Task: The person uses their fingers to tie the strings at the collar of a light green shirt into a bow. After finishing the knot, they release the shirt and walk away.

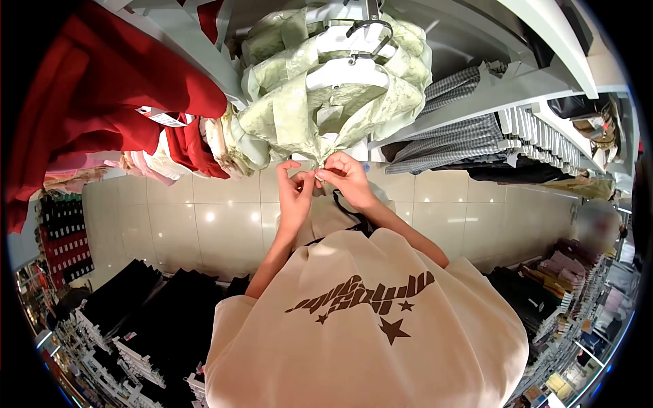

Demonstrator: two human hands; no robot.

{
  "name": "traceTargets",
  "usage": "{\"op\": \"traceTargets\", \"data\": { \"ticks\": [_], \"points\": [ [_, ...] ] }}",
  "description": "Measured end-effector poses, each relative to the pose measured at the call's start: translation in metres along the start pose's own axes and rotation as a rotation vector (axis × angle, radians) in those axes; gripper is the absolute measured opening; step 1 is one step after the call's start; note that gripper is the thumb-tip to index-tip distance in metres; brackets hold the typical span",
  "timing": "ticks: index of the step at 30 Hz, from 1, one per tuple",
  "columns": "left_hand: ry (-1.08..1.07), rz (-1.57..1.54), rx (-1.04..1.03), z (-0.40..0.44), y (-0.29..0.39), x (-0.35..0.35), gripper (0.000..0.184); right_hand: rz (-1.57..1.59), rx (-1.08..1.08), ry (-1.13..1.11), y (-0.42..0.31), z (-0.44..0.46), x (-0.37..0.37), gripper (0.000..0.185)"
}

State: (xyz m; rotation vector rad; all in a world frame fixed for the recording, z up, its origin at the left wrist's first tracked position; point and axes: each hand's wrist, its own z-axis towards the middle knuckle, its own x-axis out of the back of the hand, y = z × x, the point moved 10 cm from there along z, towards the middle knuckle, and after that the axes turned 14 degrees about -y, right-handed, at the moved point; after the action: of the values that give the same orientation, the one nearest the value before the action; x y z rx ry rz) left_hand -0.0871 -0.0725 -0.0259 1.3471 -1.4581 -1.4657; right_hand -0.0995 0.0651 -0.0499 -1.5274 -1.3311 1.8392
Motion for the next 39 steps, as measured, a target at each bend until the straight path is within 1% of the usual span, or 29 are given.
{"op": "traceTargets", "data": {
  "ticks": [2, 3, 4, 5, 6, 7, 9, 10, 11, 12, 13, 15, 17, 18, 20, 23, 24, 26, 27, 29, 31, 33, 35, 36, 38, 39],
  "points": [
    [0.076, 0.025, -0.082, 0.003, 0.004, 0.004, 0.022, -0.042, -0.007, -0.018, 0.001, 0.002, 0.005, 0.013],
    [0.084, 0.028, -0.079, 0.006, -0.004, 0.008, 0.022, -0.085, -0.003, -0.031, 0.000, 0.005, 0.006, 0.012],
    [0.083, 0.089, -0.074, 0.010, -0.012, 0.012, 0.016, -0.081, -0.006, -0.033, -0.001, 0.006, 0.006, 0.012],
    [0.079, 0.150, -0.064, 0.010, -0.021, 0.013, 0.011, -0.173, 0.005, -0.022, -0.005, 0.005, 0.007, 0.011],
    [0.077, 0.152, -0.055, 0.010, -0.019, 0.009, 0.011, -0.266, 0.016, -0.009, -0.009, 0.003, 0.008, 0.009],
    [0.109, 0.154, -0.040, 0.010, -0.018, 0.007, 0.008, -0.262, 0.013, -0.004, -0.010, 0.002, 0.010, 0.009],
    [0.142, 0.154, -0.024, 0.010, -0.013, 0.003, 0.006, -0.362, 0.037, 0.041, -0.020, 0.003, 0.017, 0.008],
    [0.102, 0.211, 0.028, 0.010, -0.014, -0.001, 0.008, -0.362, 0.035, 0.039, -0.021, 0.003, 0.021, 0.008],
    [0.063, 0.268, 0.080, 0.011, -0.016, -0.005, 0.009, -0.432, 0.022, 0.041, -0.022, 0.003, 0.025, 0.007],
    [0.067, 0.268, 0.083, 0.013, -0.016, -0.008, 0.009, -0.502, 0.009, 0.042, -0.027, 0.004, 0.025, 0.007],
    [0.071, 0.218, 0.070, 0.014, -0.018, -0.010, 0.009, -0.498, 0.006, 0.039, -0.030, 0.005, 0.027, 0.007],
    [0.079, 0.169, 0.059, 0.015, -0.021, -0.011, 0.008, -0.662, 0.053, -0.002, -0.046, 0.005, 0.021, 0.008],
    [0.077, 0.028, 0.167, 0.014, -0.037, -0.012, 0.006, -0.694, 0.041, -0.017, -0.050, 0.005, 0.026, 0.009],
    [0.082, 0.029, 0.169, 0.015, -0.035, -0.016, 0.006, -0.729, 0.033, -0.030, -0.052, 0.006, 0.026, 0.011],
    [0.171, -0.154, 0.174, 0.013, -0.035, -0.022, 0.004, -0.719, 0.061, -0.042, -0.059, 0.008, 0.025, 0.011],
    [0.247, -0.201, 0.199, 0.009, -0.033, -0.026, 0.006, -0.706, 0.083, -0.066, -0.064, 0.009, 0.026, 0.012],
    [0.250, -0.197, 0.200, 0.009, -0.035, -0.026, 0.006, -0.704, 0.075, -0.078, -0.064, 0.008, 0.026, 0.012],
    [0.235, -0.368, 0.165, 0.010, -0.043, -0.026, 0.005, -0.698, 0.069, -0.097, -0.066, 0.009, 0.027, 0.013],
    [0.237, -0.364, 0.164, 0.010, -0.042, -0.025, 0.005, -0.697, 0.064, -0.116, -0.067, 0.009, 0.027, 0.015],
    [0.207, -0.507, 0.204, 0.010, -0.048, -0.032, 0.005, -0.707, 0.055, -0.126, -0.070, 0.007, 0.027, 0.015],
    [0.220, -0.506, 0.197, 0.010, -0.046, -0.036, 0.006, -0.718, 0.046, -0.135, -0.071, 0.006, 0.029, 0.015],
    [0.237, -0.502, 0.190, 0.008, -0.045, -0.040, 0.006, -0.552, 0.011, -0.127, -0.064, 0.004, 0.037, 0.013],
    [0.259, -0.322, 0.163, 0.009, -0.038, -0.039, 0.009, -0.562, -0.010, -0.122, -0.063, 0.002, 0.046, 0.012],
    [0.260, -0.320, 0.159, 0.009, -0.039, -0.041, 0.009, -0.575, -0.035, -0.113, -0.062, 0.001, 0.051, 0.011],
    [0.265, -0.150, 0.246, 0.007, -0.046, -0.043, 0.013, -0.524, -0.036, -0.091, -0.054, -0.002, 0.063, 0.012],
    [0.265, -0.147, 0.243, 0.008, -0.050, -0.045, 0.013, -0.472, -0.043, -0.068, -0.053, -0.003, 0.068, 0.012]
  ]
}}
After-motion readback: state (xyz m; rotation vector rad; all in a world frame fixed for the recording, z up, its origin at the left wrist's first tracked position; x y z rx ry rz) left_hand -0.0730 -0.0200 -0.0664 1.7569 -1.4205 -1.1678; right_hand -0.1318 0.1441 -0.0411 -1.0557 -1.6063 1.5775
